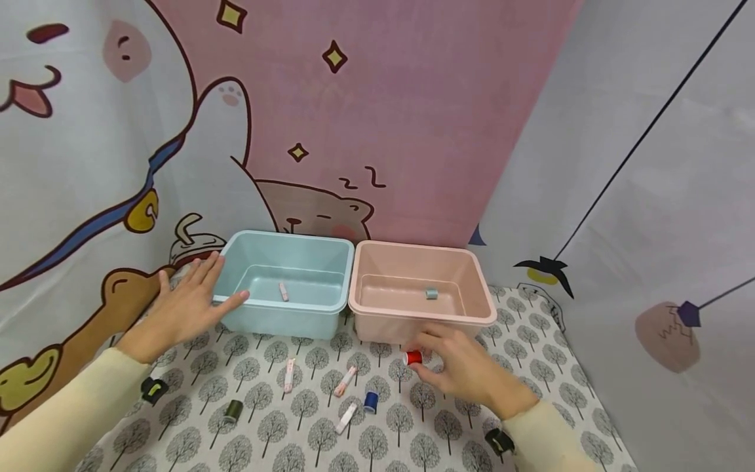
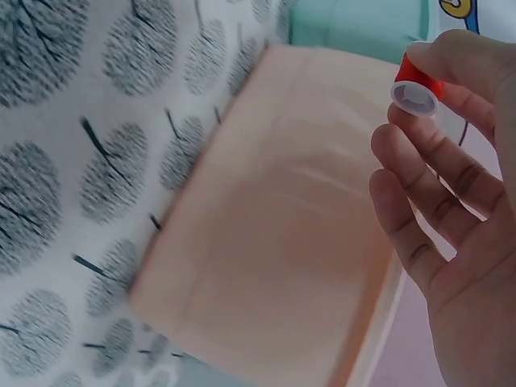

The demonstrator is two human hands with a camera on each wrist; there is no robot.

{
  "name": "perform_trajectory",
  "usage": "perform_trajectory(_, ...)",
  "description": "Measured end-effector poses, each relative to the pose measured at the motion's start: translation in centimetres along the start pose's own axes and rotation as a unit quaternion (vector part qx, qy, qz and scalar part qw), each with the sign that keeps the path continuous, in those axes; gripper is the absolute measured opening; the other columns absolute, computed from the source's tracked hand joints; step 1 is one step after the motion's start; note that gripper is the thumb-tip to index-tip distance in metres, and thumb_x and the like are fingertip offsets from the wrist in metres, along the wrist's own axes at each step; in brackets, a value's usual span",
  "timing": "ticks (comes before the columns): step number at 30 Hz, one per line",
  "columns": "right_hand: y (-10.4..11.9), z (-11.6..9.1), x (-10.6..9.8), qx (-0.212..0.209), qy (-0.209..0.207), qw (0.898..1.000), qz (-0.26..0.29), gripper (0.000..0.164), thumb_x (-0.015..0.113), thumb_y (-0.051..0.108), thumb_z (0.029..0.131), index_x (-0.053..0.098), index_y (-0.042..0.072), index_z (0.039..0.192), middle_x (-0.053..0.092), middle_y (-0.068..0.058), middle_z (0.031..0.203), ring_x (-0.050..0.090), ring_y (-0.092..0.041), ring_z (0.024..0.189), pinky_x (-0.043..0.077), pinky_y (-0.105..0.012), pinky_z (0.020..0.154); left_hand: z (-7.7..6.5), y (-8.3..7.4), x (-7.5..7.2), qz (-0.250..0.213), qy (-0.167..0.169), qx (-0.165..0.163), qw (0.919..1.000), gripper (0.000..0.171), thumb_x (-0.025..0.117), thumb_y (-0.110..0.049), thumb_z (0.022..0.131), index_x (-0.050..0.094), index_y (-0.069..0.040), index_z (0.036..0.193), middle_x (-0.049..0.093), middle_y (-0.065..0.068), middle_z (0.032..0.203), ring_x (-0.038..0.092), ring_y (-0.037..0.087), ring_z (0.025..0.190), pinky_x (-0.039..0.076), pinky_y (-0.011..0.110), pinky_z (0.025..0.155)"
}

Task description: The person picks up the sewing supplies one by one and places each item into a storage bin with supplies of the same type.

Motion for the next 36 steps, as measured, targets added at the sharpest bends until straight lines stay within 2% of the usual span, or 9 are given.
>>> perform_trajectory(8, -1.2, 1.1, -2.1, 0.031, 0.011, 0.998, 0.049, 0.040, 0.095, 0.005, 0.091, 0.086, 0.018, 0.129, 0.082, 0.005, 0.123, 0.080, -0.007, 0.095, 0.068, -0.022, 0.077, 0.2, -0.1, 0.0, 0.001, 0.000, 0.002, 1.0000, 0.123, 0.038, -0.093, 0.108, 0.009, -0.004, 0.187, 0.000, 0.020, 0.197, 0.008, 0.060, 0.180, -0.016, 0.096, 0.129)
perform_trajectory(11, -1.5, 1.7, -3.0, 0.029, 0.003, 0.999, 0.041, 0.042, 0.095, 0.006, 0.091, 0.086, 0.016, 0.130, 0.084, 0.001, 0.124, 0.081, -0.008, 0.093, 0.066, -0.022, 0.073, 0.2, -0.3, -0.2, 0.002, -0.001, 0.003, 1.0000, 0.122, 0.039, -0.093, 0.109, 0.009, -0.004, 0.187, 0.000, 0.021, 0.197, 0.009, 0.060, 0.180, -0.015, 0.096, 0.129)
perform_trajectory(15, -2.2, 2.5, -4.0, 0.028, -0.003, 0.999, 0.035, 0.040, 0.096, 0.005, 0.091, 0.087, 0.017, 0.127, 0.084, -0.002, 0.130, 0.083, -0.010, 0.095, 0.070, -0.028, 0.079, 0.2, -0.3, -0.3, 0.001, -0.002, 0.001, 1.0000, 0.122, 0.039, -0.092, 0.109, 0.009, -0.003, 0.187, 0.001, 0.022, 0.196, 0.010, 0.061, 0.179, -0.015, 0.097, 0.129)
perform_trajectory(19, -3.2, 3.5, -4.5, 0.036, 0.003, 0.999, 0.037, 0.038, 0.095, 0.005, 0.093, 0.086, 0.022, 0.125, 0.084, 0.004, 0.127, 0.081, -0.008, 0.097, 0.073, -0.032, 0.084, 0.1, -0.3, -0.3, -0.001, -0.001, -0.001, 1.0000, 0.123, 0.039, -0.092, 0.109, 0.008, -0.003, 0.187, 0.001, 0.022, 0.196, 0.010, 0.061, 0.179, -0.014, 0.096, 0.129)
perform_trajectory(23, -4.1, 4.8, -5.2, 0.026, -0.004, 1.000, 0.018, 0.032, 0.095, 0.009, 0.095, 0.087, 0.026, 0.121, 0.081, 0.015, 0.110, 0.074, -0.007, 0.095, 0.068, -0.030, 0.081, 0.0, -0.3, -0.4, 0.001, -0.002, -0.001, 1.0000, 0.123, 0.039, -0.092, 0.109, 0.008, -0.003, 0.187, 0.001, 0.023, 0.196, 0.010, 0.061, 0.179, -0.014, 0.097, 0.129)
perform_trajectory(29, -5.6, 6.4, -5.9, 0.014, -0.015, 1.000, 0.003, 0.030, 0.095, 0.009, 0.094, 0.087, 0.022, 0.119, 0.080, 0.012, 0.112, 0.072, -0.011, 0.097, 0.065, -0.036, 0.080, 0.0, -0.3, -0.4, 0.002, -0.004, 0.000, 1.0000, 0.122, 0.040, -0.092, 0.109, 0.009, -0.003, 0.187, 0.002, 0.023, 0.196, 0.010, 0.061, 0.179, -0.013, 0.097, 0.129)
perform_trajectory(36, -7.4, 7.8, -6.5, 0.032, 0.003, 0.999, 0.017, 0.034, 0.090, 0.006, 0.095, 0.086, 0.019, 0.127, 0.082, 0.009, 0.107, 0.075, -0.008, 0.092, 0.066, -0.031, 0.077, 0.0, -0.4, -0.2, 0.001, -0.002, 0.001, 1.0000, 0.122, 0.039, -0.092, 0.109, 0.009, -0.003, 0.187, 0.002, 0.022, 0.196, 0.009, 0.061, 0.179, -0.014, 0.097, 0.128)
Point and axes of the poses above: each hand's wrist, its own z-axis towards the middle knuckle, its own x-axis out of the palm, y = z × x, the point moved 8 cm from there along z, towards the middle knuckle
